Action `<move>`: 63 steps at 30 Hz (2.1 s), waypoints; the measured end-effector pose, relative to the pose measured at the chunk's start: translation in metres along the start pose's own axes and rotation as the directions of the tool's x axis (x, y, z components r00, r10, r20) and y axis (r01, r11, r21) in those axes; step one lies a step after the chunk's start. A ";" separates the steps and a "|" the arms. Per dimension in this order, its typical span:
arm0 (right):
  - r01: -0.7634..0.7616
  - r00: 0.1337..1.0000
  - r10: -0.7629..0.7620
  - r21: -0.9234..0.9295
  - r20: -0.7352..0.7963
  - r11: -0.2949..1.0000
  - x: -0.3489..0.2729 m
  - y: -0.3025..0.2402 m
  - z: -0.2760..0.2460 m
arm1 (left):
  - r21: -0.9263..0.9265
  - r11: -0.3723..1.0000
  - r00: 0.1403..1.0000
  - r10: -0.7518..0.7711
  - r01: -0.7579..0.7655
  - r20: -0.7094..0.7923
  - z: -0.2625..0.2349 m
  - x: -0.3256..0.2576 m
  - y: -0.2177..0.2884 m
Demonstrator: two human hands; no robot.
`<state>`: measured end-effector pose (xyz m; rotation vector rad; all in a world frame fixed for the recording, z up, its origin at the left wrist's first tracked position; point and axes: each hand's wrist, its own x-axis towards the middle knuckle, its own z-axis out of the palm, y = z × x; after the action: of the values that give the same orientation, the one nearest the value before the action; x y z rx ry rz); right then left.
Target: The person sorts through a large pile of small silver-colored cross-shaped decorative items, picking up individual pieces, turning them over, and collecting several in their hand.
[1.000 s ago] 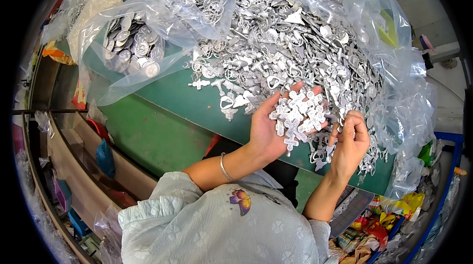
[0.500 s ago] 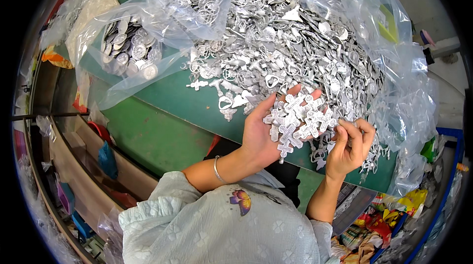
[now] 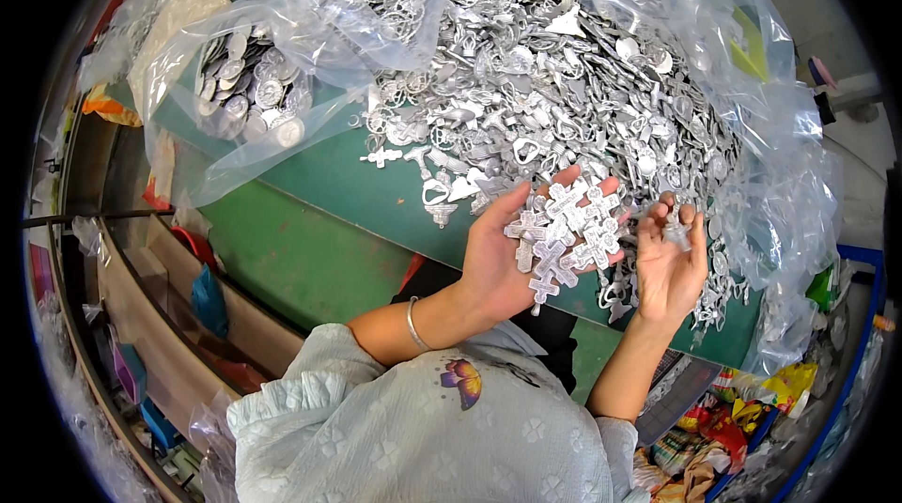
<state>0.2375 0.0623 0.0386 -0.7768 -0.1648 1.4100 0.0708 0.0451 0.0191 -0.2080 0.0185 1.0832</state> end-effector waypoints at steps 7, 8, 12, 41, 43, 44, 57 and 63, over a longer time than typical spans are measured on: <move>-0.429 0.898 0.347 0.361 0.271 0.828 0.016 0.001 -0.018 | 0.009 1.000 1.000 -0.013 0.013 -0.014 -0.001 -0.001 0.002; -0.409 0.907 0.342 0.317 0.246 0.856 0.019 0.003 -0.017 | -0.006 1.000 1.000 -0.004 0.004 -0.015 -0.002 0.001 0.001; 0.231 0.962 -0.191 -0.213 0.193 0.949 0.039 0.021 -0.003 | -0.015 0.999 0.999 0.042 -0.043 -0.030 -0.005 0.014 0.002; 0.294 0.956 -0.117 -0.853 0.271 0.431 -0.051 0.050 -0.061 | 0.002 0.993 0.993 0.121 -0.121 0.014 -0.005 -0.013 0.015; 0.387 0.920 -0.211 -0.856 0.331 0.343 -0.042 0.048 -0.069 | -0.008 0.994 0.994 0.110 -0.110 0.001 -0.006 -0.013 0.012; 0.395 0.913 -0.249 -0.848 0.322 0.352 -0.038 0.051 -0.074 | -0.012 0.994 0.995 0.104 -0.104 -0.005 -0.006 -0.014 0.011; -0.126 0.914 0.121 -0.011 0.387 0.992 -0.010 0.006 -0.001 | 0.091 0.996 1.000 0.013 -0.012 -0.019 -0.011 -0.016 0.011; 0.615 0.784 -0.053 -0.785 0.619 -0.074 -0.027 0.039 0.051 | 0.069 0.998 0.996 0.015 -0.008 -0.089 -0.022 -0.018 0.012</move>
<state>0.1731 0.0560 0.0635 -1.4231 -1.8360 0.6505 0.0539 0.0312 -0.0024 -0.1951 0.1372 1.0823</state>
